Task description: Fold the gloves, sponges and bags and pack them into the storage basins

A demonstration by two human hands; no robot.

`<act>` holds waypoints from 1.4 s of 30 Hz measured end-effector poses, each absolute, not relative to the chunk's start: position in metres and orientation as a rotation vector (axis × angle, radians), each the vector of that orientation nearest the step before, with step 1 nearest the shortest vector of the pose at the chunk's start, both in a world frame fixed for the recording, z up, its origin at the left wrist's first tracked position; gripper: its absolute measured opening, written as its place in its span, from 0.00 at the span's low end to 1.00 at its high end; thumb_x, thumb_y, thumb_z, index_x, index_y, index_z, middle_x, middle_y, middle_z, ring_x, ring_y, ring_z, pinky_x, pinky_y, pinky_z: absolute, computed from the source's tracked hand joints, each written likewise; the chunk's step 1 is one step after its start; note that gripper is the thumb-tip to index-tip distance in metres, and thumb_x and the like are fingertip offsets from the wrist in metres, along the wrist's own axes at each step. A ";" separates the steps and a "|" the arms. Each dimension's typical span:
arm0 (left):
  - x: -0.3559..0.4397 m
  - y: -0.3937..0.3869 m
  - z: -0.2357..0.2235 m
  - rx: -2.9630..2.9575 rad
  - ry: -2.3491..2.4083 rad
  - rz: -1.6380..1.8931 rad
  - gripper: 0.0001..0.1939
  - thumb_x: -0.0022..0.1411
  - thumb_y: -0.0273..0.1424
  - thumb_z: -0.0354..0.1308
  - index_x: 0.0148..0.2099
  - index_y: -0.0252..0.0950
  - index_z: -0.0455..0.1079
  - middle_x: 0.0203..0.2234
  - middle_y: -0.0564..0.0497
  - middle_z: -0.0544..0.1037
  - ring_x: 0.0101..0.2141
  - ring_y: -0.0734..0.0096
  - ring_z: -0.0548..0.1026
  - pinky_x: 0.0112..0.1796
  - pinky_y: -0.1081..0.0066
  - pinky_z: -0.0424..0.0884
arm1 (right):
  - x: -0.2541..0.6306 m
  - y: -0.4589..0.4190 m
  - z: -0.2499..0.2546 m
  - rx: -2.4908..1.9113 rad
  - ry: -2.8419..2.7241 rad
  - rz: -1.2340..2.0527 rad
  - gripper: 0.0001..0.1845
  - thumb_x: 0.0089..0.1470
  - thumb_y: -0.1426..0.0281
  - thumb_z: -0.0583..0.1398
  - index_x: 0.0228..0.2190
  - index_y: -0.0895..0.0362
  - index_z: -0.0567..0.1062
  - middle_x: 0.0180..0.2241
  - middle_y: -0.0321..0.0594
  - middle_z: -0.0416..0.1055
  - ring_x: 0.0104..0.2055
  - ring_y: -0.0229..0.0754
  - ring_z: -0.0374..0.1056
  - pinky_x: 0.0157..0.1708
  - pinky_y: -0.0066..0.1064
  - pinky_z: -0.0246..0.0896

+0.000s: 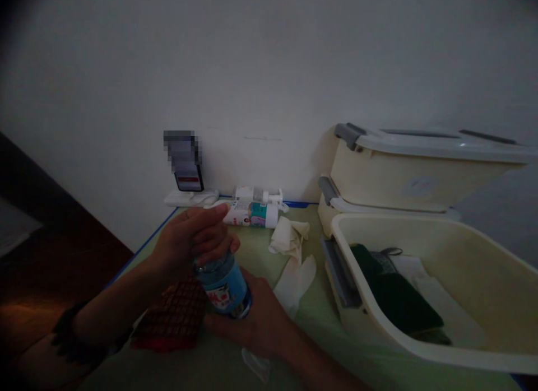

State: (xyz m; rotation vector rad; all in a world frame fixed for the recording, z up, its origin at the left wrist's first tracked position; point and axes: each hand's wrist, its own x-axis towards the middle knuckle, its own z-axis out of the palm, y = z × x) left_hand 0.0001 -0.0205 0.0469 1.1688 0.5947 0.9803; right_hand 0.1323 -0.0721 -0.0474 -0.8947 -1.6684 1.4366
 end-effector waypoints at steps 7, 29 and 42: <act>0.011 -0.029 0.049 1.210 0.694 1.144 0.26 0.63 0.35 0.49 0.13 0.38 0.52 0.07 0.61 0.54 0.10 0.82 0.58 0.25 0.70 0.68 | 0.122 -0.082 -0.047 -1.236 -1.572 1.201 0.16 0.44 0.63 0.64 0.33 0.57 0.68 0.26 0.36 0.71 0.24 0.37 0.63 0.23 0.28 0.59; -0.005 -0.016 0.044 1.167 0.464 0.799 0.29 0.58 0.36 0.55 0.10 0.37 0.47 0.04 0.62 0.49 0.10 0.83 0.57 0.31 0.73 0.66 | 0.135 -0.074 -0.050 -0.840 -1.673 1.485 0.16 0.43 0.63 0.65 0.34 0.56 0.68 0.23 0.29 0.59 0.23 0.32 0.49 0.23 0.25 0.51; -0.005 -0.018 0.046 1.249 0.572 0.791 0.29 0.56 0.39 0.53 0.09 0.38 0.45 0.04 0.61 0.48 0.09 0.81 0.55 0.34 0.64 0.69 | 0.139 -0.073 -0.046 -0.874 -1.714 1.516 0.14 0.41 0.64 0.65 0.28 0.56 0.67 0.22 0.29 0.59 0.22 0.32 0.50 0.21 0.25 0.48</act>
